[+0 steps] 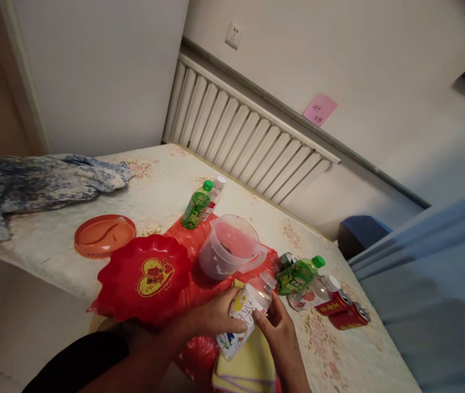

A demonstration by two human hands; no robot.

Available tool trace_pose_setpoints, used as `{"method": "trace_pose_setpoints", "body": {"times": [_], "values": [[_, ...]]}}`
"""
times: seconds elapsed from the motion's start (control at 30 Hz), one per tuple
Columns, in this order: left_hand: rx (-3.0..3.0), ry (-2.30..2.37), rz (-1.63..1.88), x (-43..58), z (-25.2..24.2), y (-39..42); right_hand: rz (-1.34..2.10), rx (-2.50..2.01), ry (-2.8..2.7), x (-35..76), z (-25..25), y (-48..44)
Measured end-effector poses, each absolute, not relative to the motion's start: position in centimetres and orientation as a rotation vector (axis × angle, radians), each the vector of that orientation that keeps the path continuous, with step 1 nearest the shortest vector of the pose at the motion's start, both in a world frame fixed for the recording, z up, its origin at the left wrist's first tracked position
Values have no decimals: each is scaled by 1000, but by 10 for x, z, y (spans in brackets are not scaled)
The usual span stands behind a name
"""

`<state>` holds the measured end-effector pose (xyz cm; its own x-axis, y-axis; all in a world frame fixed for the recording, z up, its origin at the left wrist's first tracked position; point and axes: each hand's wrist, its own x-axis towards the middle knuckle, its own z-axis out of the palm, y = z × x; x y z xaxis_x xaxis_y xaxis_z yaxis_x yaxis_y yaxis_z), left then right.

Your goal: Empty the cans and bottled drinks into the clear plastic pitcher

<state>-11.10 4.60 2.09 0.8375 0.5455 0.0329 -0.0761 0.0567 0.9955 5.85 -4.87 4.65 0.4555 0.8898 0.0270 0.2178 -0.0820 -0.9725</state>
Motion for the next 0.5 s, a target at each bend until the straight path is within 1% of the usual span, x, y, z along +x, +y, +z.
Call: {"method": "trace_pose_setpoints", "body": {"times": [0.5], "values": [[1436, 384, 484, -114, 22, 47, 723, -1624, -1008, 52, 47, -50]]}}
